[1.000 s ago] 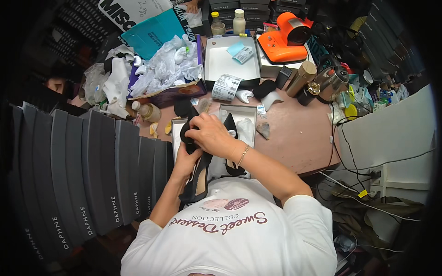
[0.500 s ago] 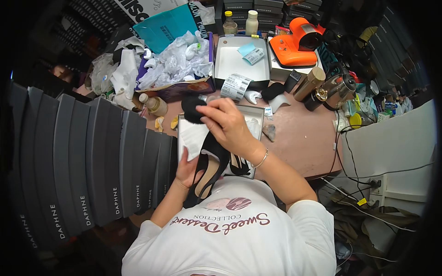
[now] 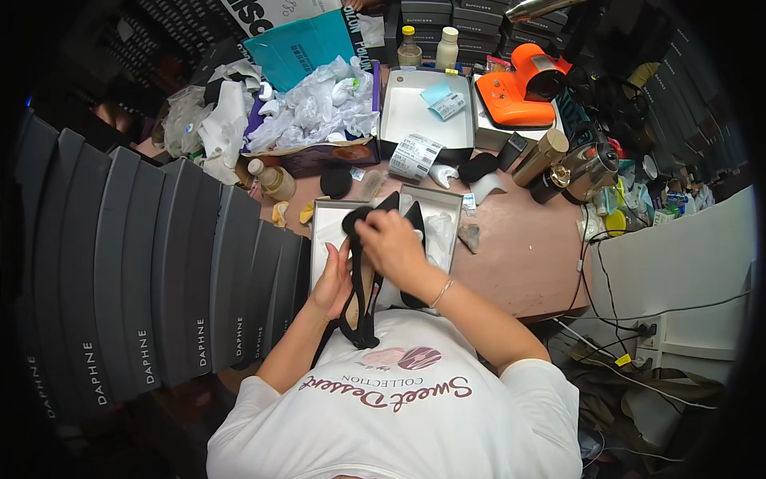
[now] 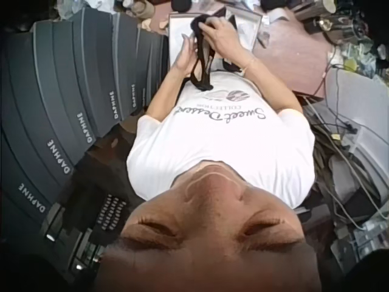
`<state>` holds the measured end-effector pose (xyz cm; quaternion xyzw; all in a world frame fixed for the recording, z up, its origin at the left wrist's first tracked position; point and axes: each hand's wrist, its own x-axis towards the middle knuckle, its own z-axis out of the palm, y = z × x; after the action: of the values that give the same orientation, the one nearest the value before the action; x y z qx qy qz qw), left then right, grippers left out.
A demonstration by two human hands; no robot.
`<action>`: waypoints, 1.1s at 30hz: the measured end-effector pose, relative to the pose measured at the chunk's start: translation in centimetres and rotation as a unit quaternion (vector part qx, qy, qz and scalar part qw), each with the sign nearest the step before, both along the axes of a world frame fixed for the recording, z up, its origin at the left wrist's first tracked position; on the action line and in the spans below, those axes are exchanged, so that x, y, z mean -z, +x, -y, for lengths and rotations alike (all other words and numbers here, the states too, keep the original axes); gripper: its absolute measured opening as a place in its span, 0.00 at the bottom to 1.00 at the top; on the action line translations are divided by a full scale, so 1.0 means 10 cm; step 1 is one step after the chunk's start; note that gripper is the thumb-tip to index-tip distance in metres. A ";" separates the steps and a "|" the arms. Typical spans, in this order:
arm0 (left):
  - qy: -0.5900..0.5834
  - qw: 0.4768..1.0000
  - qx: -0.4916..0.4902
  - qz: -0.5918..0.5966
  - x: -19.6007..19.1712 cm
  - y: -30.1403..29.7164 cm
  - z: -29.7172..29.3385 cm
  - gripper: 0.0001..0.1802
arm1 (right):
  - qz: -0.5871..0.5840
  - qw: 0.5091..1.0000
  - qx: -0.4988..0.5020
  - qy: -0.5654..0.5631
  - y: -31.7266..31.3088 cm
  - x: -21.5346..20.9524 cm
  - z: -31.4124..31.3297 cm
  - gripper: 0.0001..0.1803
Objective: The person is inspecting, cleaning with a brush and sponge, and then packaging pairs of shoes into boxes with protective wrapping.
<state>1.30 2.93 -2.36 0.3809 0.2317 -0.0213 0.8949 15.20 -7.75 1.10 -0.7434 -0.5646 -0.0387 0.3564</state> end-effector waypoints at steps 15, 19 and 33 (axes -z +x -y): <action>0.213 0.948 -0.226 0.069 0.01 0.29 0.11 0.37 | -0.574 0.810 -0.011 -0.117 -0.29 0.19 0.34 0.39; 0.399 0.896 -0.191 0.028 -0.07 0.11 0.03 0.34 | -0.615 0.788 0.012 -0.016 -0.20 0.43 0.47 0.35; -0.257 0.947 0.018 0.190 0.68 -0.32 0.13 0.23 | -0.148 0.971 -0.167 0.087 -0.29 0.13 0.31 0.34</action>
<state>-1.88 1.62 -9.18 0.1390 0.0370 -0.0234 0.9893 12.30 -10.81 -0.22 -0.6024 -0.6161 0.0829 0.5007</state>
